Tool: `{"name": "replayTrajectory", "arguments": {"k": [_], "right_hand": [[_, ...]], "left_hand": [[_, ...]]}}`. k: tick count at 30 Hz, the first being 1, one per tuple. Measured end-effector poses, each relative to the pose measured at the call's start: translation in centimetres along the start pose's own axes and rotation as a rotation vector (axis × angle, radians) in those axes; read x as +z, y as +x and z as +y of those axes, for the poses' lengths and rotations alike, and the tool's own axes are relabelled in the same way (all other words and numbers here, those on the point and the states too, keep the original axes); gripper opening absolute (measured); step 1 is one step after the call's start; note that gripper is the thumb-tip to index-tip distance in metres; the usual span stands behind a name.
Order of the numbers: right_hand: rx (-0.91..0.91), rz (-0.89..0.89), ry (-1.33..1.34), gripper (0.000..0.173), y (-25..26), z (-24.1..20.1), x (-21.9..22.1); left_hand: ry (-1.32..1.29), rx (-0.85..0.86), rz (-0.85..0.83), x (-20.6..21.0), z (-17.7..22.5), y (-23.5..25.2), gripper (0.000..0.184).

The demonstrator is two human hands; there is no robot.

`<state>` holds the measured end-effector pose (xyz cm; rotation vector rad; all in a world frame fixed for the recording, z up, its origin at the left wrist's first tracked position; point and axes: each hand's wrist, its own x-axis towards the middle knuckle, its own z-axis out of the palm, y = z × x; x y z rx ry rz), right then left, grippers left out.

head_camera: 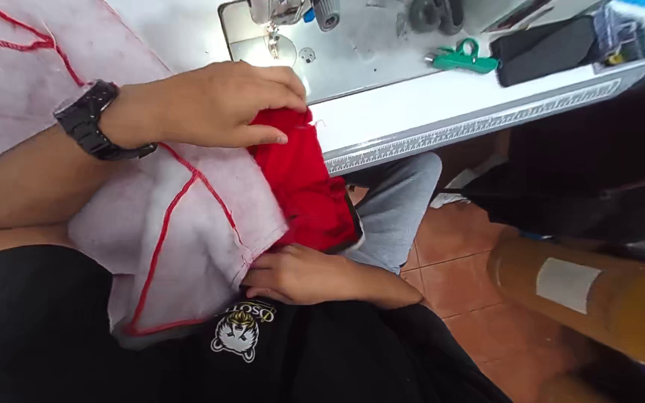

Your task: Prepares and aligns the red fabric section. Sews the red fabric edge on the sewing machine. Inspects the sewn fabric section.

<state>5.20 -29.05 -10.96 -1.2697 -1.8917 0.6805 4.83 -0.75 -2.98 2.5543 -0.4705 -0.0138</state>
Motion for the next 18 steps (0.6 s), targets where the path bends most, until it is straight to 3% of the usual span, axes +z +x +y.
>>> {"name": "replayTrajectory", "arguments": {"k": [1,2,4,5,7,8,10,12,13,14,16,18], "right_hand": [[-0.022,0.032,0.028,0.024,0.0,0.5,-1.0],[0.017,0.178,-0.032,0.024,-0.2,1.3,-2.6],[0.218,0.553,-0.235,0.018,0.1,4.1,-6.3],[0.324,0.655,-0.292,0.021,0.4,5.7,-8.0],[0.466,0.622,-0.263,0.055,1.5,7.7,-10.3],[0.465,0.588,-0.222,0.063,2.2,8.2,-10.8],[0.409,0.557,-0.181,0.060,3.4,8.7,-10.7],[0.386,0.549,-0.229,0.054,4.0,9.1,-10.2],[0.382,0.554,-0.260,0.052,4.2,9.3,-10.1],[0.381,0.564,-0.287,0.050,4.2,9.4,-9.9],[0.392,0.589,-0.357,0.049,4.3,9.6,-9.7],[0.415,0.591,-0.425,0.045,4.4,9.8,-9.6]], "left_hand": [[0.030,0.013,0.033,0.7,0.0,0.2,0.041],[0.066,0.035,0.072,1.3,0.1,0.4,0.038],[0.136,0.082,0.132,2.3,0.2,0.7,0.032],[0.150,0.110,0.168,2.7,0.1,0.7,0.029],[0.116,0.146,0.244,3.2,-0.2,0.9,0.027],[0.094,0.139,0.275,3.3,-0.4,1.0,0.027],[0.070,0.011,0.279,3.2,-0.5,0.9,0.033],[0.001,-0.273,0.190,2.6,-0.6,0.8,0.054],[-0.047,-0.396,0.134,2.2,-1.0,0.8,0.057],[-0.076,-0.446,0.107,2.1,-1.7,0.7,0.048],[-0.065,-0.391,0.130,2.3,-2.1,0.4,0.019],[0.023,-0.238,0.179,2.7,-0.5,0.2,0.012]]}}
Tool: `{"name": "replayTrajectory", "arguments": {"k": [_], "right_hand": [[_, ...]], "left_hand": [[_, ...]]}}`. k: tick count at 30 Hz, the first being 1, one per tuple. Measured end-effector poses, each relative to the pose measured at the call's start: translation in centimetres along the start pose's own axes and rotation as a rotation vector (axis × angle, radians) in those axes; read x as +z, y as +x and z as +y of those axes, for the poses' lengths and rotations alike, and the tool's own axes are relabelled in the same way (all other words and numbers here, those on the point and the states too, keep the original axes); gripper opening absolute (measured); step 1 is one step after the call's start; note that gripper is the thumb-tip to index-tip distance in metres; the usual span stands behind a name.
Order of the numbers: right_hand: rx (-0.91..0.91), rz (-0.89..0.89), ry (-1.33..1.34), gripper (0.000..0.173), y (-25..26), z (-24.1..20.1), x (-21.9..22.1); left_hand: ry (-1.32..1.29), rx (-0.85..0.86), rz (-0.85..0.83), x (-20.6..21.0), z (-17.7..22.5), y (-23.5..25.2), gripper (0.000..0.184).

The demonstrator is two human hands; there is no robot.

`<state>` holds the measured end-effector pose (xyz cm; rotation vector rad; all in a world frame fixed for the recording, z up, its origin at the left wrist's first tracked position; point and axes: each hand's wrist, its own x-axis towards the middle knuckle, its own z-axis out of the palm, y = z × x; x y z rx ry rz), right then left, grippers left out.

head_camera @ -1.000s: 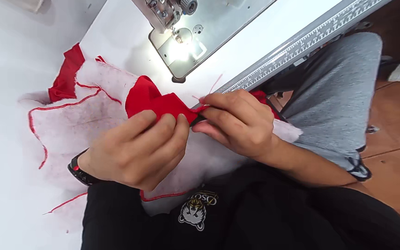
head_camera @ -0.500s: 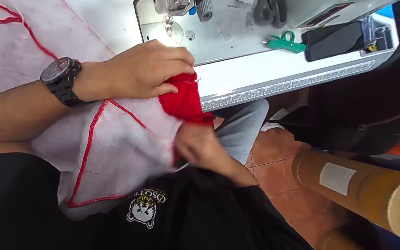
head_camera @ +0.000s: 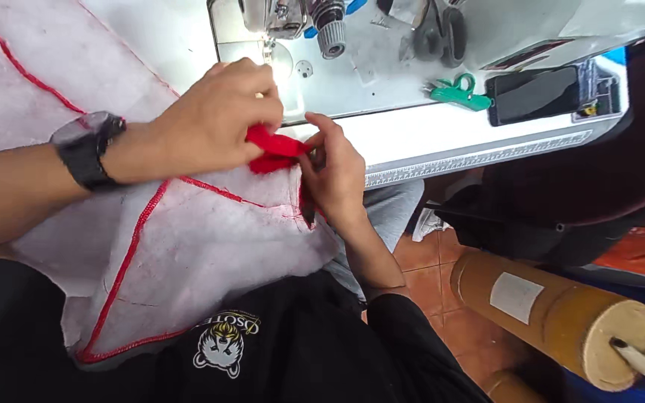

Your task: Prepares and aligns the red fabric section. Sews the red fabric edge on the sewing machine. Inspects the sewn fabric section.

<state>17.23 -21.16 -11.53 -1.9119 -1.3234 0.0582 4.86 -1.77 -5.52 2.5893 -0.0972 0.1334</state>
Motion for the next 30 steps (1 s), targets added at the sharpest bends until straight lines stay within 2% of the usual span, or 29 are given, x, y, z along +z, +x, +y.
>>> {"name": "replayTrajectory", "arguments": {"k": [2,4,8,10,12,14,16,18,20,22,26,30], "right_hand": [[0.002,-0.015,-0.045,0.043,0.3,0.1,0.0],[-0.015,-0.035,-0.078,0.040,0.5,0.2,-0.1],[-0.072,-0.074,-0.082,0.033,1.1,0.8,-0.4],[-0.097,-0.128,-0.060,0.032,1.5,1.3,-1.0],[-0.132,-0.211,-0.043,0.032,2.5,1.9,-1.8],[-0.206,-0.301,-0.004,0.031,3.6,2.6,-2.4],[-0.340,-0.394,0.051,0.022,4.8,3.5,-2.9],[-0.539,-0.450,0.044,0.015,5.9,4.4,-3.2],[-0.747,-0.471,-0.025,0.015,6.9,5.2,-3.5],[-0.903,-0.487,-0.066,0.017,8.1,6.1,-3.7],[-1.098,-0.489,-0.006,0.021,11.0,7.1,-2.5],[-1.123,-0.494,0.069,0.021,13.1,6.7,-0.6]], "left_hand": [[0.145,0.138,0.007,0.6,2.3,-1.0,0.013],[0.252,0.202,-0.033,1.9,3.7,-1.8,0.014],[0.421,0.171,-0.044,3.1,5.5,-1.6,0.020],[0.475,0.133,-0.101,3.1,7.0,-1.4,0.018],[0.466,0.034,-0.206,3.3,8.7,-1.1,0.015],[0.478,-0.135,-0.255,4.2,10.3,-1.1,0.014],[0.474,-0.310,-0.208,5.9,11.2,-1.4,0.017],[0.419,-0.428,-0.053,7.7,11.4,-2.2,0.023],[0.364,-0.456,0.177,9.2,10.4,-3.5,0.038],[0.311,-0.427,0.306,9.5,8.3,-4.2,0.046],[0.161,-0.292,0.324,6.4,2.4,-4.1,0.038],[0.289,0.047,0.268,2.7,-4.3,-2.9,0.037]]}}
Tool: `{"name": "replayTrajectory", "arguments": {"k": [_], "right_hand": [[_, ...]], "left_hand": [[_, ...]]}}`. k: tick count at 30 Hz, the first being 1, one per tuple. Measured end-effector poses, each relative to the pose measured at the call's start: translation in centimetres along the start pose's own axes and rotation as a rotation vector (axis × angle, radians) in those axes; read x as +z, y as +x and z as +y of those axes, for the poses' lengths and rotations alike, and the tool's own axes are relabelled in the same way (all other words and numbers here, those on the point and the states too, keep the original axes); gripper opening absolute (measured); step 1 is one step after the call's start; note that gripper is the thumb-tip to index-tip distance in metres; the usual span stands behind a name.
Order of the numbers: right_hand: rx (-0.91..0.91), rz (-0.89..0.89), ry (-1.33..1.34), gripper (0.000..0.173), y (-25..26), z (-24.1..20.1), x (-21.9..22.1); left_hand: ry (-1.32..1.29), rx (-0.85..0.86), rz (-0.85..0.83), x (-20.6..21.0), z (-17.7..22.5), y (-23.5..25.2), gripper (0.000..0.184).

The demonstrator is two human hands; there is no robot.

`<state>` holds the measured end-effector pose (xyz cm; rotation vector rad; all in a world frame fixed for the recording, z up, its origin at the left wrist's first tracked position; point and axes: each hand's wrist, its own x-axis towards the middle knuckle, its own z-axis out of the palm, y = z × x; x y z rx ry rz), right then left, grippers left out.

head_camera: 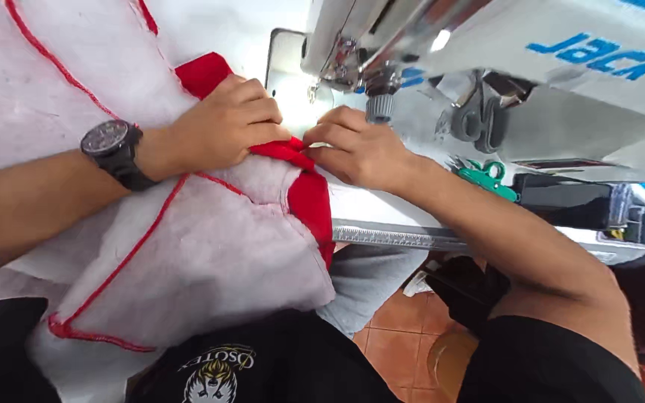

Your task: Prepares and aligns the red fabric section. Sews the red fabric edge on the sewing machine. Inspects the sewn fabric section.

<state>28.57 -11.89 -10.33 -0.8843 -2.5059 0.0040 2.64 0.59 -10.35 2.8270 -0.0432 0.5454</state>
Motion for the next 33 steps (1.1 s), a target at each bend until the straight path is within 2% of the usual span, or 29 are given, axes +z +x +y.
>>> {"name": "replayTrajectory", "arguments": {"k": [3,6,10,12,14,18,20,25,29,33], "right_hand": [[0.018,0.029,-0.068,0.021,0.3,0.5,0.6],[0.078,-0.017,-0.073,0.025,-0.2,-0.1,0.5],[0.092,-0.054,-0.040,0.026,-0.5,-0.4,0.5],[0.099,-0.064,-0.027,0.028,-0.9,-0.2,0.6],[0.107,-0.061,-0.003,0.030,-1.0,0.0,0.7],[0.138,-0.040,-0.031,0.027,-1.2,-0.1,0.6],[0.208,-0.019,-0.045,0.026,-1.3,-0.2,0.4],[0.376,0.009,-0.065,0.025,-1.8,0.3,0.1],[0.350,-0.018,-0.089,0.030,-1.6,0.3,0.0],[0.310,-0.070,-0.049,0.031,-1.7,0.7,-0.1]], "left_hand": [[0.062,0.225,0.039,-0.7,-3.8,1.9,0.032],[0.149,0.306,-0.003,-1.3,-3.2,2.8,0.028],[0.229,0.138,-0.186,-2.2,1.0,2.0,0.029],[0.274,0.054,-0.317,-2.4,3.2,1.3,0.035],[0.297,-0.036,-0.367,-2.1,4.4,0.8,0.039],[0.289,-0.148,-0.283,-1.2,5.0,0.7,0.041],[0.280,-0.179,-0.250,-1.1,4.6,0.9,0.043],[0.184,-0.163,-0.139,-0.4,3.0,1.5,0.044],[0.100,-0.162,-0.103,-0.1,2.4,2.1,0.041],[0.116,-0.167,-0.144,0.1,2.9,1.9,0.043]]}}
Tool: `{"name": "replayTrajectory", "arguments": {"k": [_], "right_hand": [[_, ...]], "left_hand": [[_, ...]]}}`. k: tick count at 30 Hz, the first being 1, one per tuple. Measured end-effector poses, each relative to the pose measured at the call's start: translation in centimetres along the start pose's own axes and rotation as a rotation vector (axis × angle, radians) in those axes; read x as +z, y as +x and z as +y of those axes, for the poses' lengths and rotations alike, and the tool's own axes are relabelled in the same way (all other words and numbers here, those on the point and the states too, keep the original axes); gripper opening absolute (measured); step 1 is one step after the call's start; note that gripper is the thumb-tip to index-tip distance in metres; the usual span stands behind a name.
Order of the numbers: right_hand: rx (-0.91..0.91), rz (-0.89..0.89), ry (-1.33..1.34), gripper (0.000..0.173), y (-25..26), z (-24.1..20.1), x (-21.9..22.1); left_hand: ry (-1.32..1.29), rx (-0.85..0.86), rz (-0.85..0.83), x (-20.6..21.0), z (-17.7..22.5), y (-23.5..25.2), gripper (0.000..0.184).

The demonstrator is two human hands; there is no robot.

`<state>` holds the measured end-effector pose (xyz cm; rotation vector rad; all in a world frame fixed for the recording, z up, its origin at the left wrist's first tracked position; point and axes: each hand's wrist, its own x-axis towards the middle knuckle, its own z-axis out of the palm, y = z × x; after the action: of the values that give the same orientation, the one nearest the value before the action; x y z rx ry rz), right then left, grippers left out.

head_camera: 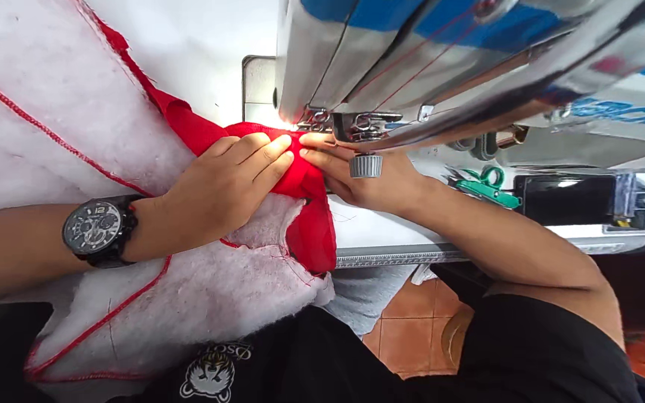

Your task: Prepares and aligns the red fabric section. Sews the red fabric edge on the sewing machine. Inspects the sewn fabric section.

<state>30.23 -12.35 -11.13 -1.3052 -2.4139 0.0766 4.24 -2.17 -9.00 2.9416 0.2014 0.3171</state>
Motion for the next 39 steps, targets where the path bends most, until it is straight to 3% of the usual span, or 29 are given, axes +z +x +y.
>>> {"name": "replayTrajectory", "arguments": {"k": [10,15,23,28,33,39], "right_hand": [[-0.122,0.010,0.000,0.031,-0.3,0.0,-0.3],[-0.131,0.029,-0.058,0.029,-0.3,-0.3,-0.4],[-0.110,-0.052,-0.011,0.039,-0.3,0.8,-0.4],[-0.003,-0.063,0.029,0.042,-0.3,1.2,-0.3],[-0.261,0.116,-0.087,0.018,-0.2,-0.7,-0.8],[-0.348,0.080,-0.201,0.024,0.1,-4.0,-0.6]], "left_hand": [[0.018,0.041,-0.169,-0.8,1.5,-1.4,0.031],[-0.037,-0.013,-0.089,-0.1,0.3,-0.7,0.059],[-0.073,0.007,-0.038,0.3,-0.3,-0.1,0.056],[-0.072,0.020,0.046,0.5,-0.7,0.1,0.044],[-0.237,-0.089,0.094,-0.5,-0.9,0.6,0.043],[-0.129,0.024,0.131,-0.2,-0.7,1.4,0.042]]}}
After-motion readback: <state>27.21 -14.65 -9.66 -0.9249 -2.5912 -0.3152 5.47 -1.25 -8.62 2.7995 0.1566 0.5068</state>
